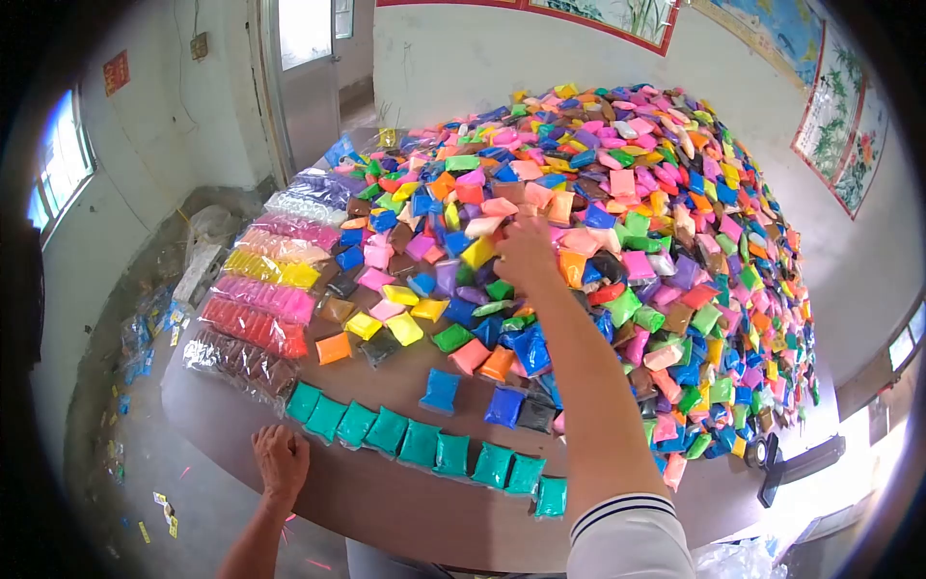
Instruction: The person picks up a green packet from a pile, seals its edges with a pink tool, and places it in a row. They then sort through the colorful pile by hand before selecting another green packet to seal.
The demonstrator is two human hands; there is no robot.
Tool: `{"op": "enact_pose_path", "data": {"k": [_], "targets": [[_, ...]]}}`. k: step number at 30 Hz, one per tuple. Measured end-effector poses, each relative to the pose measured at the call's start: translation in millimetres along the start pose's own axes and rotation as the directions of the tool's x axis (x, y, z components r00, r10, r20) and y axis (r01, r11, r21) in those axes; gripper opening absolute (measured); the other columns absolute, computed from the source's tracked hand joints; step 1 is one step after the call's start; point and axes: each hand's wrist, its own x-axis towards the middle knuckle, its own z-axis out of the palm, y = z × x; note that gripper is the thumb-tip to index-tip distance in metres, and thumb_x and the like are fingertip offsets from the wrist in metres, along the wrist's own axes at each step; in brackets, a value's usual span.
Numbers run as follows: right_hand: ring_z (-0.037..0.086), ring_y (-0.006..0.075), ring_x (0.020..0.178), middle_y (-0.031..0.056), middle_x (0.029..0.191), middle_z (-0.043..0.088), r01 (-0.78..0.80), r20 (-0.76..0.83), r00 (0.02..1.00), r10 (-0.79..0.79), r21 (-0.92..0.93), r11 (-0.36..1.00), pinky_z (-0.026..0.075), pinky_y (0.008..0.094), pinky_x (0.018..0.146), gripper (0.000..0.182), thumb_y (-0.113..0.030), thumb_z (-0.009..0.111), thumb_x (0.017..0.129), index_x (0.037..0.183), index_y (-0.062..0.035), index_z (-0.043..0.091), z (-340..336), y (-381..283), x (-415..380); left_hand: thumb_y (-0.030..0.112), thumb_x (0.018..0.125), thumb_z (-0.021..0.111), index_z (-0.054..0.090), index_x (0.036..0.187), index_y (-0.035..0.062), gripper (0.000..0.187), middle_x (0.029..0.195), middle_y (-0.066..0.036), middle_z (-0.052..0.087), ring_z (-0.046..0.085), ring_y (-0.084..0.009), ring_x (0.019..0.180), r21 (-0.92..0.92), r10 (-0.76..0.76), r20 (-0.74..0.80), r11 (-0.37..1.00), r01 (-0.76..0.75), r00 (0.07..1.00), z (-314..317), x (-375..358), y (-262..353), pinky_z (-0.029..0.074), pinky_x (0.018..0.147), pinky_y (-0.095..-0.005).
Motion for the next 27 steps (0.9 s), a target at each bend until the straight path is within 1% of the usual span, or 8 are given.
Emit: {"op": "enact_pose_path", "data": {"k": [4,7,10,15,17,21,25,27], "targets": [[0.052,0.0246,0.121,0.0026,0.109,0.065,-0.085,-0.187,0.978,0.089,0.033,0.996,0.033,0.0519,0.103,0.026,-0.036,0.066,0.076,0.093,-0.0191,0.076,3.1,48.0,-18.9,0.010,0.078,0.060,0.046,0.064,0.0051,0.020,0.069,-0.011,0.053,0.052,-0.0310,0.075,0.027,-0.022,0.024,0.999,0.021,0.999,-0.8,0.1,1.0,0.038,0.075,-0.0444],[0.052,0.0273,0.125,0.0032,0.117,0.065,-0.277,0.099,0.954,0.282,-0.054,0.959,0.037,0.0539,0.101,0.031,-0.039,0.066,0.078,0.099,-0.0181,0.074,-24.0,81.9,-23.0,0.010,0.078,0.060,0.046,0.064,0.0051,0.020,0.069,-0.011,0.053,0.052,-0.0310,0.075,0.036,-0.031,0.040,0.999,0.030,0.999,-2.0,0.4,1.5,0.038,0.075,-0.0443],[0.059,0.0245,0.109,0.0029,0.099,0.067,-0.208,-0.383,0.918,0.106,-0.236,0.949,0.042,0.0483,0.089,0.019,-0.028,0.066,0.076,0.085,-0.0139,0.073,-37.3,94.5,-33.5,0.009,0.078,0.060,0.046,0.064,0.0051,0.020,0.069,-0.011,0.053,0.052,-0.0309,0.075,0.038,-0.026,0.016,0.999,0.025,1.000,-0.6,-0.7,0.9,0.038,0.075,-0.0442],[0.065,0.0278,0.089,0.0063,0.088,0.067,-0.019,-0.270,0.956,0.117,0.341,0.940,0.050,0.0438,0.076,0.009,-0.014,0.062,0.081,0.080,-0.0097,0.069,-27.5,59.9,-5.9,0.009,0.078,0.060,0.046,0.065,0.0046,0.019,0.069,-0.011,0.052,0.052,-0.0309,0.076,0.024,-0.012,0.023,1.000,0.011,1.000,-2.0,1.2,4.1,0.038,0.075,-0.0441],[0.066,0.0344,0.089,0.0146,0.095,0.070,0.134,-0.172,0.983,-0.061,0.452,0.882,0.052,0.0453,0.080,0.021,-0.022,0.059,0.087,0.100,-0.0087,0.069,-16.5,20.5,9.0,0.008,0.078,0.060,0.046,0.065,0.0046,0.019,0.069,-0.011,0.052,0.052,-0.0310,0.075,0.026,-0.002,0.007,1.000,0.002,1.000,-0.8,0.7,2.6,0.037,0.074,-0.0440],[0.065,0.0318,0.098,0.0130,0.102,0.068,-0.118,0.305,0.952,0.013,0.328,0.937,0.051,0.0434,0.089,0.019,-0.013,0.057,0.086,0.102,-0.0119,0.068,34.5,-54.4,42.0,0.008,0.077,0.060,0.045,0.065,0.0049,0.019,0.068,-0.011,0.051,0.051,-0.0309,0.074,0.059,-0.030,0.038,0.998,0.027,0.999,-1.4,2.5,4.0,0.037,0.073,-0.0437],[0.054,0.0255,0.123,0.0103,0.122,0.059,0.202,0.031,0.975,-0.218,0.275,0.940,0.046,0.0390,0.100,0.024,-0.004,0.060,0.079,0.101,-0.0103,0.065,95.6,-99.3,43.4,0.008,0.076,0.061,0.044,0.064,0.0053,0.021,0.068,-0.010,0.049,0.050,-0.0304,0.073,0.069,-0.028,0.059,0.997,0.023,0.998,-1.8,3.0,3.0,0.036,0.072,-0.0435],[0.054,0.0248,0.122,0.0092,0.120,0.059,0.119,0.042,0.988,-0.147,0.389,0.913,0.046,0.0394,0.100,0.023,-0.002,0.060,0.080,0.101,-0.0093,0.063,92.4,-120.4,42.9,0.009,0.076,0.061,0.043,0.064,0.0056,0.022,0.067,-0.010,0.049,0.050,-0.0301,0.072,0.081,-0.028,0.064,0.996,0.022,0.998,-0.6,3.3,2.7,0.036,0.072,-0.0434]]}}
